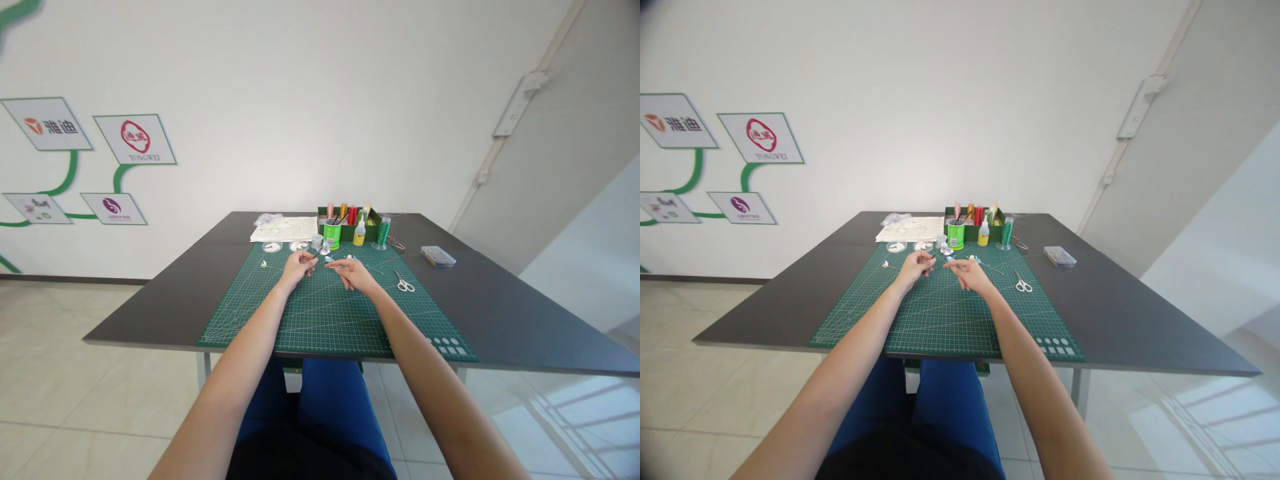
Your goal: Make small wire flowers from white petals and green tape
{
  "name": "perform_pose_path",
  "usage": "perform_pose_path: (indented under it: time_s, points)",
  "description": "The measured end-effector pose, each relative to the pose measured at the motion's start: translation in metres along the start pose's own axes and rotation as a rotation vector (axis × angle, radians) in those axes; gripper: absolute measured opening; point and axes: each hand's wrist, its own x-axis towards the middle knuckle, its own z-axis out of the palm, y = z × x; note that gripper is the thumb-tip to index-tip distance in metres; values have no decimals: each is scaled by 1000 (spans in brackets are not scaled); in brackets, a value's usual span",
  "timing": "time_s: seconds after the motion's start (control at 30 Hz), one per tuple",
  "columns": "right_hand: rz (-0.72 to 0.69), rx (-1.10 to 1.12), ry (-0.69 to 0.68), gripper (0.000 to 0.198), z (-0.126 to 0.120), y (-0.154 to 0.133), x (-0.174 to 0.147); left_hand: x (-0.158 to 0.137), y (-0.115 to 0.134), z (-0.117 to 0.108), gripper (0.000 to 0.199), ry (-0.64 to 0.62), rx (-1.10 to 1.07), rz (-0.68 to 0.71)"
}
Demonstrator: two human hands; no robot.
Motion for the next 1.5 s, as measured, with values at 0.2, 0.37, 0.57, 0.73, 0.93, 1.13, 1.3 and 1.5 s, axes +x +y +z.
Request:
perform_pose_path:
  time_s: [0.2,0.37,0.57,0.73,0.93,1.13,1.3,1.5]
  points:
    - [0,-7,2,50,0,2,0,-1,1,1,32,21,-28,18]
    - [-8,-26,2,49,-1,3,1,-1,1,1,31,16,-17,3]
    - [14,-45,14,48,0,1,0,-1,3,1,32,-26,-47,9]
    - [-1,-51,16,46,1,-4,-1,-2,5,0,39,-69,-52,18]
    - [-9,-47,15,46,0,-4,-2,-2,5,-1,40,-65,-6,39]
    - [0,-32,15,46,0,-2,-2,-2,3,-1,33,-48,30,55]
    - [-1,-36,17,46,0,-1,-1,-1,3,-1,28,-33,39,54]
    - [-18,-35,23,46,-1,2,1,-2,5,-1,24,-32,28,46]
